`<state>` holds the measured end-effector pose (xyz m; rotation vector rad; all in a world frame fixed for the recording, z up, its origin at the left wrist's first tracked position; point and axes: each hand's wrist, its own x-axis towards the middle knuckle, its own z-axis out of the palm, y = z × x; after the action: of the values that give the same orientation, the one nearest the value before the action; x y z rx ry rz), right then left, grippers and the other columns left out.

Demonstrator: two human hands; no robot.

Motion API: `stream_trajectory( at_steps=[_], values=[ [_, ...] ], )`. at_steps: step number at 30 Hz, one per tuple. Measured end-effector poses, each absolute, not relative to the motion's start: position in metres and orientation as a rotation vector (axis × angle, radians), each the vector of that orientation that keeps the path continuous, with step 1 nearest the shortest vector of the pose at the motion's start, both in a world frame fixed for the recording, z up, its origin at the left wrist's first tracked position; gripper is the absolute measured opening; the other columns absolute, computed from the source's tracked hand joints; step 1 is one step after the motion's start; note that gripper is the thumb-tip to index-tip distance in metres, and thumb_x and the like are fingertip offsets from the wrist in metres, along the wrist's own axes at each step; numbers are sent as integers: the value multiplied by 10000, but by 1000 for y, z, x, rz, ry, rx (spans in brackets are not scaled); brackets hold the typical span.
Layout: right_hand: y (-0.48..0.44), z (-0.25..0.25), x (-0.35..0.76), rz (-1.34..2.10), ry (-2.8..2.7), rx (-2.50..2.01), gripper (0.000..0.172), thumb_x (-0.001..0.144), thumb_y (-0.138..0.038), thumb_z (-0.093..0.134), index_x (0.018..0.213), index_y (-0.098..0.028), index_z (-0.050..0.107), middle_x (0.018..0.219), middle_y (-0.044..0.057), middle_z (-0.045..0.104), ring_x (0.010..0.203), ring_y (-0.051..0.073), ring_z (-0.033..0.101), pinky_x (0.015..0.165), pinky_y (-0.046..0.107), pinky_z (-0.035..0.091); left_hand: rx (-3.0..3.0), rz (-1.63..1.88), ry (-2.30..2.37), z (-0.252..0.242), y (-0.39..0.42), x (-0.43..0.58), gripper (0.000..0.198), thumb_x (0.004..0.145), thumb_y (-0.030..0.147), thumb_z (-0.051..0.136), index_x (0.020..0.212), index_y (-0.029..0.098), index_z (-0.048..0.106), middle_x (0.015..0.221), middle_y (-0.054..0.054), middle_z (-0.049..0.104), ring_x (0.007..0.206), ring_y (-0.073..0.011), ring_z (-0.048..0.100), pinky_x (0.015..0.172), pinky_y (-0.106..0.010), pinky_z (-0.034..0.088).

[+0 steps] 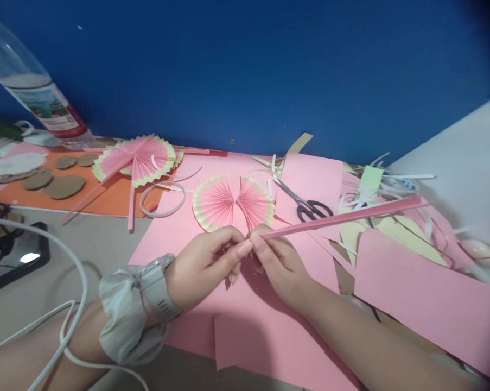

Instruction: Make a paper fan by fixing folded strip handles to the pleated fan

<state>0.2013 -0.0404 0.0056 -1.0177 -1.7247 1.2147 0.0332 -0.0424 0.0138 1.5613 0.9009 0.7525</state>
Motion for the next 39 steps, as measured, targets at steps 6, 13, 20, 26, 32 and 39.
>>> stream_trajectory(
  at_steps=[6, 13, 20, 26, 32, 39],
  values=[
    [-38, 5, 202, 1428, -1671, -916, 357, 965, -405, 409, 685, -190, 459, 613, -32, 378, 531, 107, 364, 522, 263, 299, 1606, 703, 901, 12, -41, 32, 214, 950, 289, 409, 770, 182, 454, 540, 48, 542, 484, -86, 539, 549, -221, 457],
    [-38, 2, 202, 1543, -1559, -946, 355, 957, -421, 430, 688, -190, 448, 605, -45, 316, 512, 98, 289, 489, 245, 248, 1526, 689, 840, 12, -40, 31, 255, 958, 335, 398, 755, 185, 433, 557, 36, 570, 498, -96, 559, 564, -239, 467],
    [-36, 2, 196, 1548, -1392, -921, 438, 930, -464, 465, 601, -186, 386, 526, -62, 286, 456, 80, 241, 456, 253, 206, 1476, 680, 836, 13, -40, 34, 270, 955, 388, 400, 787, 184, 452, 507, 79, 463, 416, -75, 468, 480, -216, 411],
    [-32, 2, 199, 1400, -1274, -983, 524, 919, -508, 463, 532, -188, 313, 465, -64, 256, 430, 74, 218, 446, 253, 208, 1418, 653, 873, 13, -39, 34, 255, 948, 396, 422, 805, 186, 449, 475, 96, 428, 392, -72, 443, 454, -207, 387],
    [-19, 0, 205, 1188, -994, -1019, 488, 913, -488, 489, 573, -192, 303, 478, -64, 258, 447, 83, 237, 462, 233, 259, 1462, 583, 892, 14, -40, 33, 277, 945, 414, 413, 820, 171, 460, 492, 84, 457, 402, -75, 470, 486, -222, 389],
    [-9, 1, 209, 1159, -612, -1073, 453, 809, -554, 592, 666, -201, 346, 580, -65, 298, 477, 76, 325, 445, 186, 312, 1551, 510, 899, 10, -42, 31, 289, 953, 425, 386, 813, 182, 454, 508, 66, 503, 443, -85, 484, 541, -247, 407]
  ],
)
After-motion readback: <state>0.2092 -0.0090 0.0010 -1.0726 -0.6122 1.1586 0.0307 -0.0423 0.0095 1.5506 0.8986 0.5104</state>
